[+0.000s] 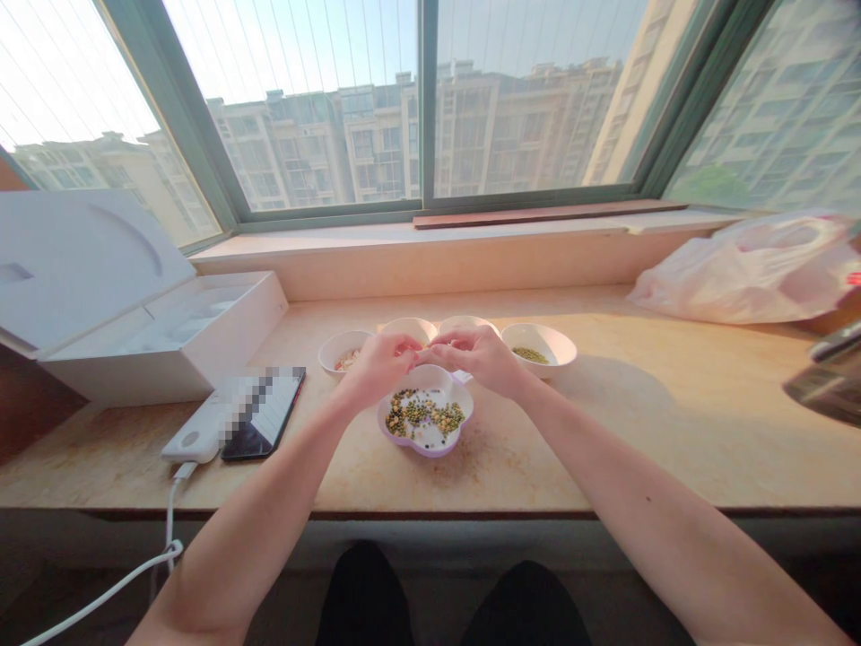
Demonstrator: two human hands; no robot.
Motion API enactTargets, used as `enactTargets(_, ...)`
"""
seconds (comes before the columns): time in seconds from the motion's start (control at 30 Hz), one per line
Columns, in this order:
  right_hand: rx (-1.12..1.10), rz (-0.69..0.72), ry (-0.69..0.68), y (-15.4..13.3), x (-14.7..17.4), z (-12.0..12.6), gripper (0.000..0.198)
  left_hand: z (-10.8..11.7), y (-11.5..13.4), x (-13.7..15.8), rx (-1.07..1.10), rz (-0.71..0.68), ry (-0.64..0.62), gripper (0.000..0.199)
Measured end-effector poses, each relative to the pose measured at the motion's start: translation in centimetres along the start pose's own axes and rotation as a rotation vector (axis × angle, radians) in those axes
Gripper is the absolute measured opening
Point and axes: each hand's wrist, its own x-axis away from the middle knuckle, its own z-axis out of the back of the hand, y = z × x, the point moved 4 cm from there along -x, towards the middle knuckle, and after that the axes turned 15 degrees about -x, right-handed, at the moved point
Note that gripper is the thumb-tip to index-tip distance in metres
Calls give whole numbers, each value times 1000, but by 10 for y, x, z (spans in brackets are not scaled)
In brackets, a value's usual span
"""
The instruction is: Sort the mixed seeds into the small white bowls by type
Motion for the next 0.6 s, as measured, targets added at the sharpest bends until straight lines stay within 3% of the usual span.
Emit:
enactTargets(0.17,-133,-81,7,-4,2,3,33,-4,11,19,-461,-334,-239,9)
enactTargets(0.27,-192,-77,-28,-8,3,3,28,-10,18,30,-550,-371,-365,8)
enactTargets(0.5,-442,-156,-74,-8,4,2,20,-21,17,28,-429,-445,-345,22)
enactTargets(0.6,-499,-170,-72,-8,4,3,21,-28,8,23,-512,-395,-312,23)
